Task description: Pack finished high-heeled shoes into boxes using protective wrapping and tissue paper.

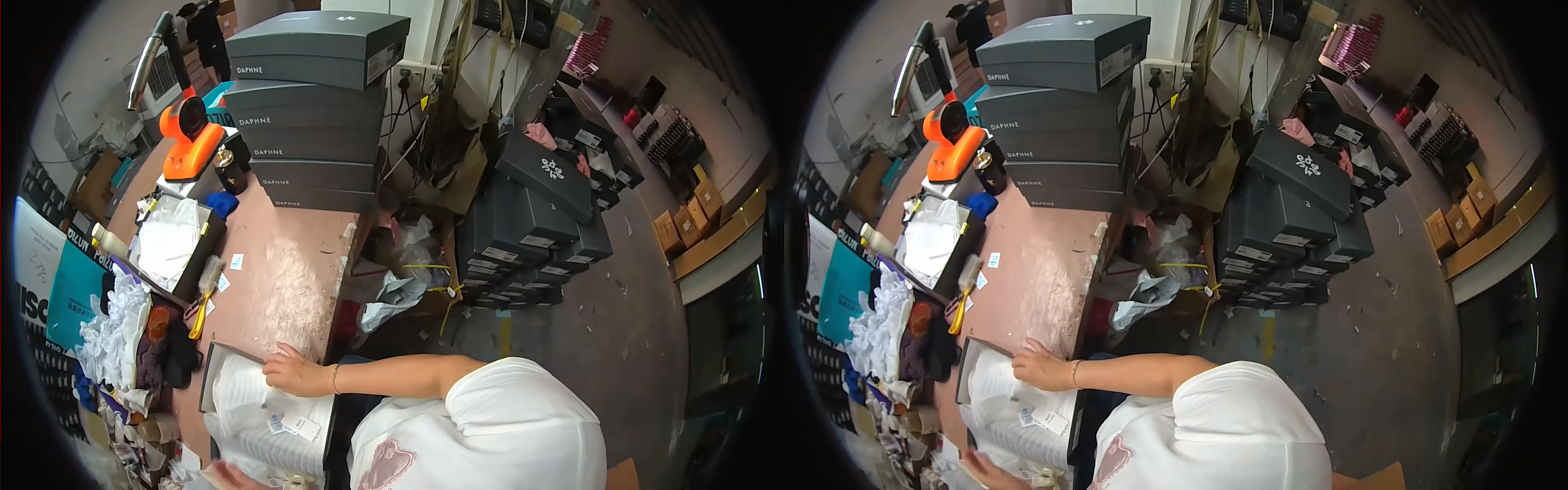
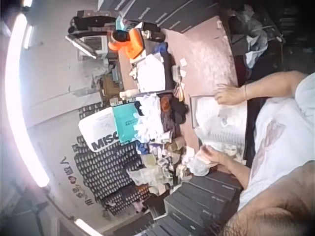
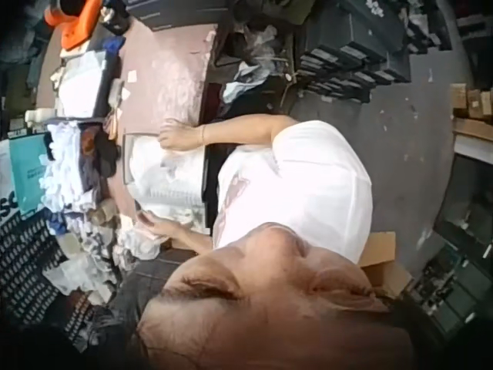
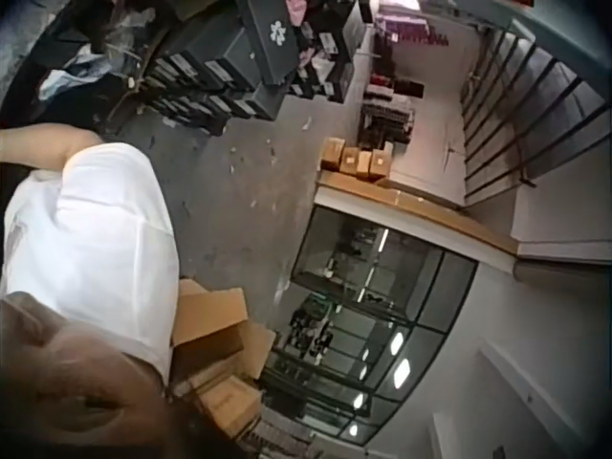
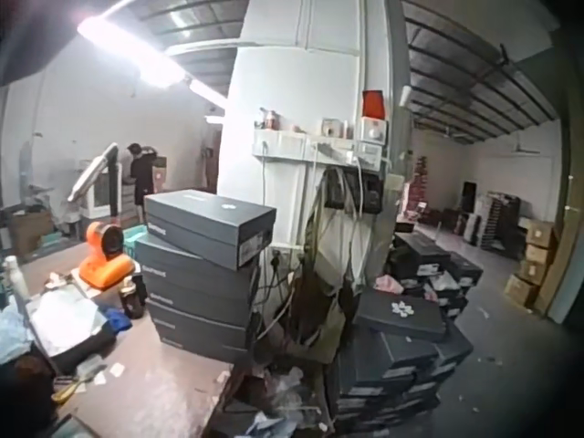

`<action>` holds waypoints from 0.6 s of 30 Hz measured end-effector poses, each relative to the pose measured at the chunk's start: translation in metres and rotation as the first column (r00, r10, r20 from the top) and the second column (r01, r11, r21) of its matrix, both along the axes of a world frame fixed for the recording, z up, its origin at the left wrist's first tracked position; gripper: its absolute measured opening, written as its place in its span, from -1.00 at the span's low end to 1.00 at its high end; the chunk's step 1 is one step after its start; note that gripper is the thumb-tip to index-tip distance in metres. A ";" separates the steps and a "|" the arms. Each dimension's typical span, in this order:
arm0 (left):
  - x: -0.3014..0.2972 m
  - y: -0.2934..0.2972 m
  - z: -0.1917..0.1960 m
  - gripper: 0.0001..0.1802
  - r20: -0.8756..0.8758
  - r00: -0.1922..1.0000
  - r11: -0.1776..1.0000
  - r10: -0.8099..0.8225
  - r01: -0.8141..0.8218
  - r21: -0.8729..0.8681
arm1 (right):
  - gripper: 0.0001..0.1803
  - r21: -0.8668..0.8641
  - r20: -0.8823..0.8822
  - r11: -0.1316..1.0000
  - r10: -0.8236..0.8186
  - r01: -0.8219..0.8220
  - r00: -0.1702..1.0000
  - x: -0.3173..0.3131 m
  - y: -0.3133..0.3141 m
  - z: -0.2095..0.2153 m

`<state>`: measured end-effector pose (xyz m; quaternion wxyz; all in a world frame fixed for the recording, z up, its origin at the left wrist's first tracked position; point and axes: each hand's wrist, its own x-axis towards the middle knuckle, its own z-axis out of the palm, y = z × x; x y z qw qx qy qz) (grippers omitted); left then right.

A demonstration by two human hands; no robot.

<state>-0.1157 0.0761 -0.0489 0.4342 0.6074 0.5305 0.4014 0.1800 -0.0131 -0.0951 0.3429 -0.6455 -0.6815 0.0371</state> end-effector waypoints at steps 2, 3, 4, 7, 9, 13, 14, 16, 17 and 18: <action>0.058 -0.023 -0.006 -0.26 0.070 0.997 0.997 -0.012 0.007 0.075 | -0.71 -0.087 -0.498 0.996 -0.040 -0.003 0.866 0.002 -0.006 0.012; 0.086 -0.030 -0.007 -0.32 0.111 0.993 0.993 -0.030 0.017 0.115 | -0.71 -0.128 -0.697 0.992 -0.082 -0.011 0.712 0.007 -0.010 0.020; 0.098 -0.031 -0.013 -0.37 0.111 0.994 1.000 -0.024 0.026 -0.010 | -0.71 -0.070 -0.716 0.994 -0.113 0.089 0.689 0.009 -0.016 0.029; 0.115 -0.028 -0.032 -0.40 0.280 0.957 0.945 -0.082 0.164 -0.284 | -0.72 0.119 -0.799 0.974 -0.022 0.194 0.600 0.006 -0.018 0.079; 0.115 -0.029 -0.041 -0.41 0.410 0.865 0.893 -0.288 0.398 -0.212 | -0.70 0.152 -0.805 0.976 0.212 -0.154 0.554 -0.012 -0.008 0.137; 0.182 -0.103 0.003 -0.43 -0.414 0.574 0.579 -0.707 0.805 0.128 | -0.55 -0.186 -0.404 0.832 0.420 -0.522 0.813 -0.051 0.031 0.134; 0.184 -0.113 0.005 -0.45 -0.487 0.397 0.389 -0.778 0.913 0.123 | -0.53 -0.280 -0.183 0.890 0.318 -0.360 0.930 -0.054 0.048 0.100; 0.176 -0.122 0.014 -0.51 -0.428 0.262 0.242 -0.865 0.965 0.100 | -0.46 -0.358 0.056 0.932 0.090 -0.064 0.994 -0.045 0.082 0.028; 0.158 -0.122 0.027 -0.55 -0.300 0.338 0.326 -0.892 0.941 0.090 | -0.41 -0.376 0.053 0.926 0.001 0.019 0.999 -0.047 0.098 -0.001; 0.146 -0.122 0.033 -0.58 -0.163 0.387 0.380 -0.907 0.922 0.075 | -0.40 -0.434 0.054 0.901 0.033 -0.006 0.998 -0.040 0.104 -0.014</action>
